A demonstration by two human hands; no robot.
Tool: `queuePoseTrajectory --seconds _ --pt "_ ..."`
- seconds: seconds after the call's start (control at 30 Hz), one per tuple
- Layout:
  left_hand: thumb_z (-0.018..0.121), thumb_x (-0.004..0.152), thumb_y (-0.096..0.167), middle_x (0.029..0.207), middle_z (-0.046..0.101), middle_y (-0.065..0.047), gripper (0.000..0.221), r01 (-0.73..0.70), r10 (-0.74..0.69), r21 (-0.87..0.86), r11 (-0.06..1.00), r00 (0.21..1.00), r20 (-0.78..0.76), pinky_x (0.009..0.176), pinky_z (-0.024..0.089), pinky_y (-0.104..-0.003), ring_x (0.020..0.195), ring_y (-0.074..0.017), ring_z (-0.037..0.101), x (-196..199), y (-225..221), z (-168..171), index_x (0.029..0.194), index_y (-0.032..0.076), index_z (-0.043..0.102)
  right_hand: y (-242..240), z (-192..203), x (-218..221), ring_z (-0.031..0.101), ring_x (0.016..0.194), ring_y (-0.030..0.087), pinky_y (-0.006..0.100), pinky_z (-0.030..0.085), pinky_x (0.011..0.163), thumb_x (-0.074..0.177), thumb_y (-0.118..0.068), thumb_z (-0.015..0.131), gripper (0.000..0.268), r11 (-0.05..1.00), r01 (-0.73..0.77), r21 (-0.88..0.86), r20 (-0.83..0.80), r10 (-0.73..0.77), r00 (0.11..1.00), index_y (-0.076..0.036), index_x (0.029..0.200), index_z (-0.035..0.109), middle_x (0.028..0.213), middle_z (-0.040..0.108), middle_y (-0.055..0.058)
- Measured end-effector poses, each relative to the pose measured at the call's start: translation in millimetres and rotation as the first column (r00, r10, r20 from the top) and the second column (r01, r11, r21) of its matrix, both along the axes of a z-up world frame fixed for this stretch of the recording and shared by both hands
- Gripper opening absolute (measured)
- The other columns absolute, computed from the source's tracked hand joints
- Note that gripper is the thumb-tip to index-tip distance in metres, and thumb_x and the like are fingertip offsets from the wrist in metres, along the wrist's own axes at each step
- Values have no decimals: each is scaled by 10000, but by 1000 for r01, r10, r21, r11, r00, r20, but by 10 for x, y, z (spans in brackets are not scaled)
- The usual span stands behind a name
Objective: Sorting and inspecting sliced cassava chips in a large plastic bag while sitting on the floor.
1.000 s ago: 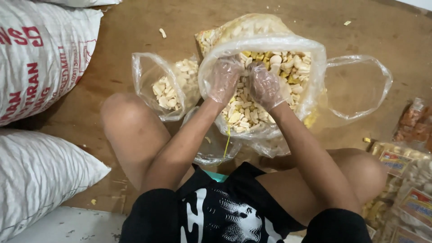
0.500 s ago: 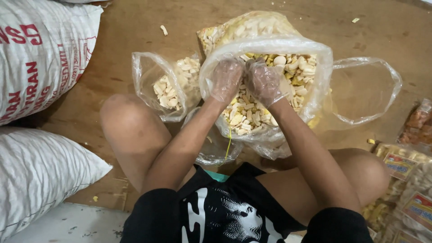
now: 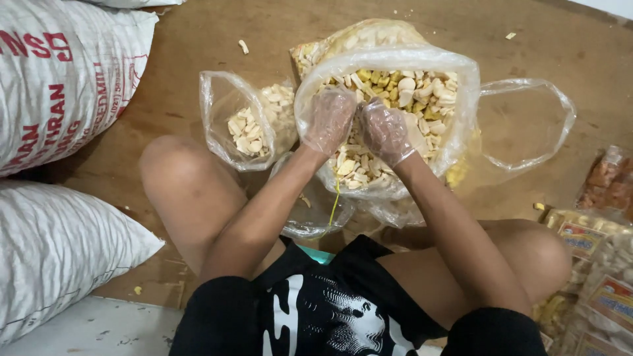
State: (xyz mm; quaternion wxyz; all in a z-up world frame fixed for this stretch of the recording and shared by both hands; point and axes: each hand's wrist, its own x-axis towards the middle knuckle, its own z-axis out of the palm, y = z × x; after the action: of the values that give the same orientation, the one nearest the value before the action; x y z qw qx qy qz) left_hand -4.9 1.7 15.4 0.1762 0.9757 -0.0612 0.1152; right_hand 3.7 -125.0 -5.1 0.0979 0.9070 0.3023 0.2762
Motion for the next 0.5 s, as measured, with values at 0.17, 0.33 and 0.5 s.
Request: queuePoseTrajectory --seconds 0.17,0.33,0.5 --pt "768 730 101 643 635 -130 169 -31 34 54 998 997 -65 556 605 -498 636 -345 706 -125 -32 29 799 12 643 -14 114 -172 697 521 343 469 548 435 972 -239 582 209 985 32 169 -402 39 915 -42 918 627 582 594 104" --pt "769 802 228 765 678 -89 203 -21 38 62 998 958 -284 657 630 -519 782 -319 745 -203 14 49 923 77 708 -94 370 -217 725 704 431 545 595 553 959 -193 593 151 976 52 214 -601 90 794 -89 1051 650 1004 704 206" --pt "662 834 169 684 679 -124 124 -89 44 -112 990 935 -351 589 613 -528 740 -392 753 -272 242 219 808 55 704 29 628 -357 728 729 409 516 592 548 964 -207 603 116 952 83 295 -617 124 777 -103 1009 630 967 690 174"
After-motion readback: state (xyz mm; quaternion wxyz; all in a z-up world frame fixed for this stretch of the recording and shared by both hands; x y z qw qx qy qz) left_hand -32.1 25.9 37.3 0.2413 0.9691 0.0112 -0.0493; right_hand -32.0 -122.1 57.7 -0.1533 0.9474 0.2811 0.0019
